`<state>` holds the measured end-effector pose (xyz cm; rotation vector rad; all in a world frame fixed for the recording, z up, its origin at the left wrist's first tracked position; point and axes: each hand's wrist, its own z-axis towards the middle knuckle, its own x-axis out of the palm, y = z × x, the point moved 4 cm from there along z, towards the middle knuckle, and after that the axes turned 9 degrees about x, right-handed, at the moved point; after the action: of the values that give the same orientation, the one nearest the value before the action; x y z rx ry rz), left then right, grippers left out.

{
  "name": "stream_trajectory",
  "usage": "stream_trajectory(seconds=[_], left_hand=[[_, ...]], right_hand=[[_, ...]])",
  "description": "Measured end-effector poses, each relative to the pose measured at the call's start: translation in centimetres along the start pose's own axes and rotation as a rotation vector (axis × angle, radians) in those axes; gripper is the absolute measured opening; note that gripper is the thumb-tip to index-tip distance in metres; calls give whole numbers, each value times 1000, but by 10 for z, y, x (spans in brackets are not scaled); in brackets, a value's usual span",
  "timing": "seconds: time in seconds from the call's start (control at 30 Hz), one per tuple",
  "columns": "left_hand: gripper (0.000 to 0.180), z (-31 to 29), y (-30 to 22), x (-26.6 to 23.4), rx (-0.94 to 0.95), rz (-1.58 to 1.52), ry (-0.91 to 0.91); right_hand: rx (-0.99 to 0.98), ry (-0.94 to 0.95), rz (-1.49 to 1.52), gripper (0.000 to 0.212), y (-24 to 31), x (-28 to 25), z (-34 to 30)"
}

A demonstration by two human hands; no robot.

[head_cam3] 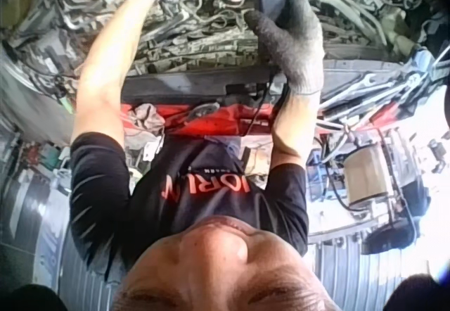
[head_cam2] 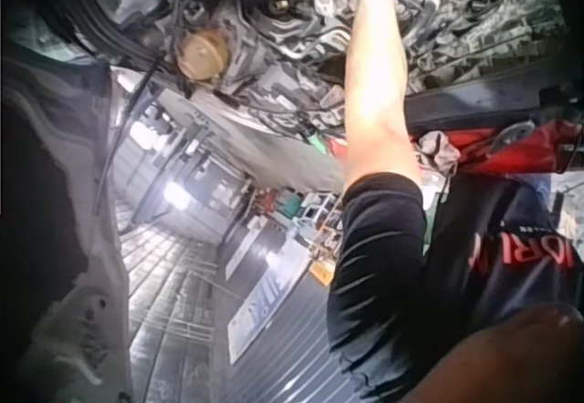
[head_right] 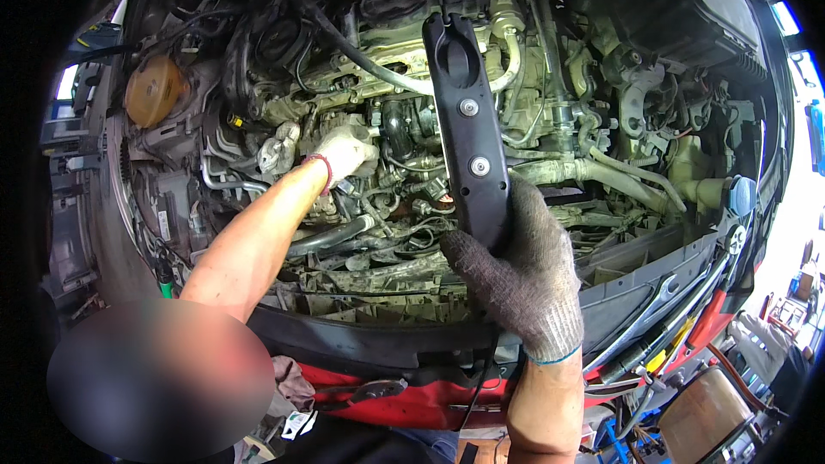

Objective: The person works inside a car engine bay, using a handheld inspection light to illuminate components while manipulating hoses, connectors, and engine parts with gloved hands. The person moves the light and hands repeatedly to access different areas of the engine.

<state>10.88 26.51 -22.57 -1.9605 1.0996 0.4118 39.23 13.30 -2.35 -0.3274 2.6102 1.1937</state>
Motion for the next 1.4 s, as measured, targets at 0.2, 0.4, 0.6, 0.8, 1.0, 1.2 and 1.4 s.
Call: stream_trajectory(seconds=[0.2,0.4,0.6,0.8,1.0,1.2,1.4], left_hand=[[33,37,39,62,87,388,118],[26,72,76,112,-174,-473,-192],[12,83,104,118,-146,-640,-228],[16,56,87,113,-333,-987,-389],[21,27,28,94,-324,-1061,-397],[29,26,26,83,-369,-587,-584],[32,30,18,100,-343,-1285,-591]], right_hand=[[-30,8,68,59,-4,2,2],[-14,-9,-1,62,5,-2,-1],[-68,-10,15,61,2,4,0],[-153,-50,-29,62,2,4,-1],[-101,-49,33,63,-4,1,2],[-18,6,79,66,4,4,0],[-153,-37,44,65,-5,1,4]])
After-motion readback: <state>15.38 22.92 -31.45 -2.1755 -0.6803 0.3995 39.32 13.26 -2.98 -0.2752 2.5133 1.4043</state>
